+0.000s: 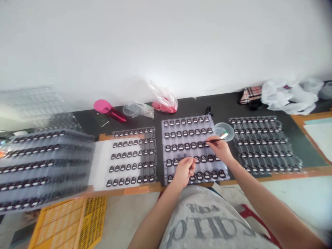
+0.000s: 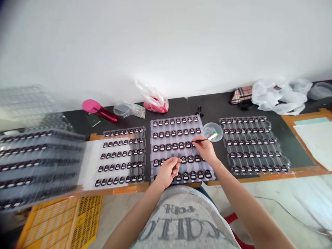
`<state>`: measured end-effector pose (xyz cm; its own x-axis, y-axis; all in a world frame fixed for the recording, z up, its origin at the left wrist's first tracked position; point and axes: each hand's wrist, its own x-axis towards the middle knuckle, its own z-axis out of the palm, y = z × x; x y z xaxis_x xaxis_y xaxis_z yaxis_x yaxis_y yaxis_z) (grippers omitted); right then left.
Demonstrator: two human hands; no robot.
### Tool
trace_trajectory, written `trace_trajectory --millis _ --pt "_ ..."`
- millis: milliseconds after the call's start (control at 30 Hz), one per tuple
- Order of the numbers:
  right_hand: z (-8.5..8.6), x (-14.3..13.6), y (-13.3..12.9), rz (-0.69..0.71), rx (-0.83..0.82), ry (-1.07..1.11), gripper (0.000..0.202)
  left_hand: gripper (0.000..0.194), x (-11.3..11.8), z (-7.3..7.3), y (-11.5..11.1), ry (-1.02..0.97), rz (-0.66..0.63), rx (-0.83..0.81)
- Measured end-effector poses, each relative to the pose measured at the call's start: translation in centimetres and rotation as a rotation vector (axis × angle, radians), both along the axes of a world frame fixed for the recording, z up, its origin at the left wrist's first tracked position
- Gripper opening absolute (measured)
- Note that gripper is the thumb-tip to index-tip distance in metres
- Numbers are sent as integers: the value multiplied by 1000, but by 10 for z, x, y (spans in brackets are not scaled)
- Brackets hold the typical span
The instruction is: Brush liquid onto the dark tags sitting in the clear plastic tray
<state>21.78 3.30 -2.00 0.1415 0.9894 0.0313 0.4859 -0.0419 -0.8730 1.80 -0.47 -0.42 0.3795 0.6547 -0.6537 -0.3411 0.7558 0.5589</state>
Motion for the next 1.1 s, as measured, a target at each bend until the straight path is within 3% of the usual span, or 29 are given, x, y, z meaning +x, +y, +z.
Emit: trace_trajectory --millis 1100 --pt "-8 7 6 68 8 17 14 32 0 -2 0 24 13 -9"
